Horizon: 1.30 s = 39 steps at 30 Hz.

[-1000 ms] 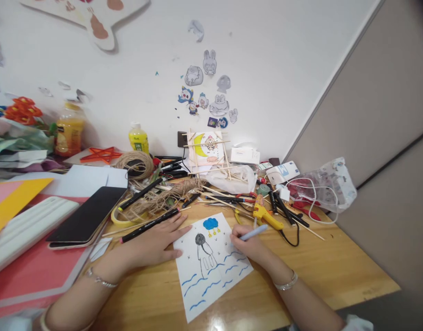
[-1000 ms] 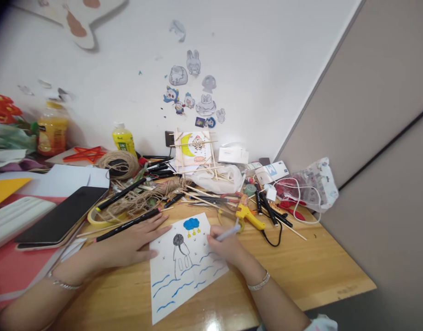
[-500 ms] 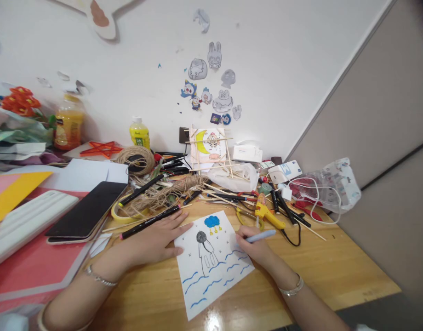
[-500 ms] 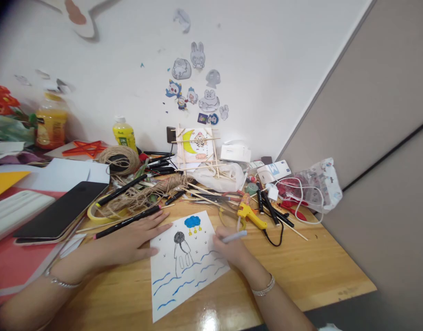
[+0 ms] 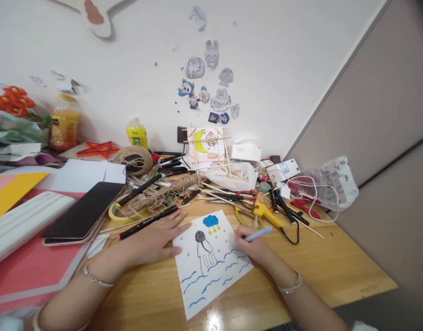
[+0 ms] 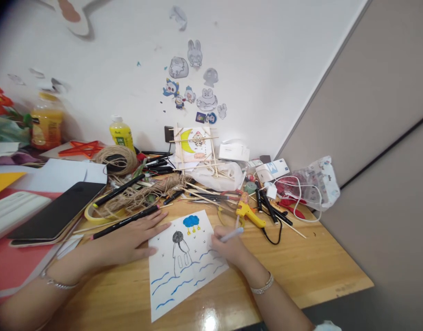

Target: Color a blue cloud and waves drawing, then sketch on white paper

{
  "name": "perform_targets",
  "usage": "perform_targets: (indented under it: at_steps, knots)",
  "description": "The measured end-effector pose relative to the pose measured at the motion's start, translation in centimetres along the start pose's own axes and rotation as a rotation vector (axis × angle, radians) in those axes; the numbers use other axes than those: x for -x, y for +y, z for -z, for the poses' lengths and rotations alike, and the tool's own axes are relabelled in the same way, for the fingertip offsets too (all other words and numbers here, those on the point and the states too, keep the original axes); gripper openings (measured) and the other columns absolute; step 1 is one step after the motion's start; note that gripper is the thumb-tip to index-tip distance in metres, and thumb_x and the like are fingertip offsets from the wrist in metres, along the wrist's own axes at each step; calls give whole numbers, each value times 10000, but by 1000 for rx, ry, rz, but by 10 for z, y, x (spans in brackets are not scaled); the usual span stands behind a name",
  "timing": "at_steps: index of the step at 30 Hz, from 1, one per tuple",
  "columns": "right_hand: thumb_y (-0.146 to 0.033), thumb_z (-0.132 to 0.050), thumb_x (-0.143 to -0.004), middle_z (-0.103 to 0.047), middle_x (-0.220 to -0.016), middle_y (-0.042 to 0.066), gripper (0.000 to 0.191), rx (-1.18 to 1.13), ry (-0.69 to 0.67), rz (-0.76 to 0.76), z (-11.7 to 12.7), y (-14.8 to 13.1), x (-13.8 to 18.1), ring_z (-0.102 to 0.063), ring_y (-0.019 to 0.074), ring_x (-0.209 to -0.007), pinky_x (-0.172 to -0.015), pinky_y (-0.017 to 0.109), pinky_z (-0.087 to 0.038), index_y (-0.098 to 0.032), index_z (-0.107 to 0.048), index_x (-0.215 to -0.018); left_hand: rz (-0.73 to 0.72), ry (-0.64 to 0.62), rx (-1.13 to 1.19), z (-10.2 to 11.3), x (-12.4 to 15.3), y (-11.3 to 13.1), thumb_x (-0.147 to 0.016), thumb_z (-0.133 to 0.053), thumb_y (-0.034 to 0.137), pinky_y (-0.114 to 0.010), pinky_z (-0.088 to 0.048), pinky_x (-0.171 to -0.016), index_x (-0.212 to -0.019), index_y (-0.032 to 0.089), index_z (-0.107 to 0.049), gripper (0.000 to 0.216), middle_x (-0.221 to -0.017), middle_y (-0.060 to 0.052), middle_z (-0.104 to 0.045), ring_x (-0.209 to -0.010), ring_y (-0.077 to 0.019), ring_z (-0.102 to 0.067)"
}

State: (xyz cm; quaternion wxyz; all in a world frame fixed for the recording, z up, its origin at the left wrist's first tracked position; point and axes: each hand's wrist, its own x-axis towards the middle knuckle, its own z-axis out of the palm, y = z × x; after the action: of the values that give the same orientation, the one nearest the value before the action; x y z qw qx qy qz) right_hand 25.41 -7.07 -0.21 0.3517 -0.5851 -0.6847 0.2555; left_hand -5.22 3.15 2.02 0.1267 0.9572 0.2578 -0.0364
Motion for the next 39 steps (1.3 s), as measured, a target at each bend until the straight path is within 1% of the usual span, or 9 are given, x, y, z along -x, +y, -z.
perform_targets:
  at_steps: [3,6,13,19,23,29,33,36,39]
  knots:
    - [-249,-471,-756,-345,-518,-52,294,8,19,-19,0,-1,0,-351,108,-516,-490,237,-236,-214,-293,-525,-1,0,0,0,0,0,-940,-464,507,-428,-143,-1135,-1490,225,-252,654,-1548,-87,-14,-1417,-287,-64]
    - [-245,-476,-762,-352,-519,-51,294,24,23,-9,1,-3,0,-358,110,-517,-497,242,-245,-212,-305,-525,-4,-1,0,0,0,-1,-939,-462,513,-431,-147,-1134,-1490,220,-255,657,-1547,-93,-19,-1417,-290,-71]
    - [-237,-475,-746,-384,-512,-44,277,-9,48,23,1,-6,0,-379,115,-516,-498,247,-272,-209,-331,-512,-14,26,8,-2,0,-3,-932,-479,498,-432,-163,-1131,-1490,253,-255,649,-1553,-71,-31,-1418,-290,-87]
    - [-244,-481,-726,-376,-491,-50,278,-45,46,19,2,-7,0,-360,109,-500,-487,243,-261,-212,-322,-500,-1,17,18,-1,0,-1,-930,-483,498,-427,-142,-1134,-1490,244,-258,655,-1555,-74,-24,-1420,-295,-76]
    - [-246,-463,-731,-381,-497,-44,269,-49,13,6,3,-8,0,-365,116,-498,-495,252,-268,-218,-319,-505,-3,19,11,0,-1,0,-928,-485,494,-435,-153,-1131,-1489,263,-255,649,-1554,-64,-34,-1420,-288,-82]
    - [-261,-460,-721,-366,-508,-44,264,-52,28,0,2,-8,-1,-363,116,-513,-505,248,-262,-219,-307,-510,-6,22,40,0,0,-1,-929,-479,509,-439,-152,-1132,-1485,242,-270,651,-1550,-73,-31,-1418,-291,-81]
    - [-260,-479,-706,-375,-512,-44,262,-76,22,-26,2,-7,-1,-363,113,-521,-501,239,-261,-214,-317,-506,-11,38,71,2,0,-1,-936,-434,561,-434,-156,-1134,-1491,186,-259,692,-1545,-96,-96,-1415,-288,-105]
    - [-281,-480,-708,-379,-514,-43,258,-115,81,-38,2,-8,-3,-373,120,-524,-494,240,-279,-218,-328,-509,-1,68,84,2,-2,0,-949,-413,546,-423,-164,-1136,-1486,166,-276,672,-1540,-101,-162,-1414,-273,-136]
    - [-315,-500,-732,-365,-496,-50,300,-138,220,-30,5,-11,-6,-373,124,-511,-488,247,-298,-226,-321,-507,9,115,100,2,-5,0,-921,-486,483,-420,-183,-1134,-1445,188,-375,611,-1534,-88,-209,-1406,-273,-186]
